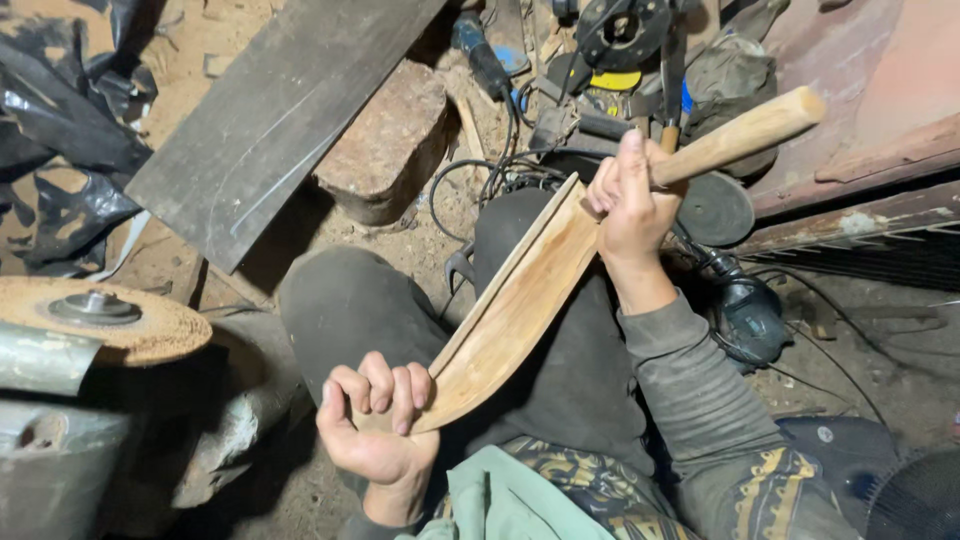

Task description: The person sits on the workshop floor fitting a curved wooden handle onto a machete blade. They hold the blade in the wooden piece to check the fit, then use a hammer and a punch to shape and deepen the groove in the wood, repeatedly test the blade in the groove, tap the blade with a wooden mallet, and finally set the assembled knife and wood on the work surface.

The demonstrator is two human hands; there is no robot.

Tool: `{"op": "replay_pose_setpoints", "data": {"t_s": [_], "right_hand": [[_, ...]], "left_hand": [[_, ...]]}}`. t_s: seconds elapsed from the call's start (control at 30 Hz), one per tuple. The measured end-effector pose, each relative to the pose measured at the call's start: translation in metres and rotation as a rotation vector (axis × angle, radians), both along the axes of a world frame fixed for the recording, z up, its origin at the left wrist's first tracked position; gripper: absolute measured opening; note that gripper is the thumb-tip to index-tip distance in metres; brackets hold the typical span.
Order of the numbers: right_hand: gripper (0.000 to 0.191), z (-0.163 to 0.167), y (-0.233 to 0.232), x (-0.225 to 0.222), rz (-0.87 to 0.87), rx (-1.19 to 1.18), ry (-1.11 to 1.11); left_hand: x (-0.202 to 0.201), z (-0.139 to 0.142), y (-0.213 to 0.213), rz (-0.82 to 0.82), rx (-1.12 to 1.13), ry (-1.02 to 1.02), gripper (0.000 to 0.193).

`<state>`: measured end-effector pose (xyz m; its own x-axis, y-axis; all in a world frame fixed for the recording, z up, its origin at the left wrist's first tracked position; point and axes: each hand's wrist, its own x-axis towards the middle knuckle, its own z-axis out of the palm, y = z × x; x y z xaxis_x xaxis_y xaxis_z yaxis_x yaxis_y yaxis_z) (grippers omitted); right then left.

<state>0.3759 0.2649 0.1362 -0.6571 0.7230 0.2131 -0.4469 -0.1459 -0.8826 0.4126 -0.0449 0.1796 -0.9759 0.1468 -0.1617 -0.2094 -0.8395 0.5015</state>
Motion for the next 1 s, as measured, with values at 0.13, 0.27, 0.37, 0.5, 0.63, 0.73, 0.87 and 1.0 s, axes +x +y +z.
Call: {"op": "replay_pose_setpoints", "data": {"t_s": [0.13, 0.27, 0.37, 0.5, 0.63, 0.73, 0.87, 1.0], "right_hand": [[0.043, 0.002, -0.011, -0.008, 0.043, 0.124, -0.042], [0.043, -0.006, -0.020, 0.003, 0.085, 0.353, -0.201], [0.042, -0.006, -0.019, 0.005, 0.123, 0.464, -0.215], [0.038, 0.014, -0.030, 0.003, -0.167, 0.923, -0.232], [0.026, 0.038, -0.064, 0.021, 0.048, 0.929, -0.227], [0.038, 0.040, -0.055, 0.006, 0.208, 0.573, -0.198], [0.038, 0.025, -0.056, 0.001, 0.212, 0.137, -0.129], [0.033, 0.008, -0.062, 0.013, 0.203, 0.366, -0.275]], "left_hand": [[0.000, -0.006, 0.002, 0.003, 0.020, -0.071, 0.039], [0.000, -0.006, 0.000, 0.037, 0.024, -0.085, 0.039], [0.000, -0.005, 0.001, 0.015, 0.060, -0.082, 0.038], [0.000, -0.006, 0.004, 0.015, 0.061, -0.052, 0.038], [-0.004, -0.003, 0.008, -0.012, 0.048, 0.053, 0.037], [-0.009, 0.002, 0.007, -0.046, -0.007, 0.042, 0.037], [-0.019, 0.002, 0.009, -0.006, 0.115, -0.010, 0.037], [-0.015, 0.007, 0.001, -0.050, 0.102, 0.030, 0.036]]}}
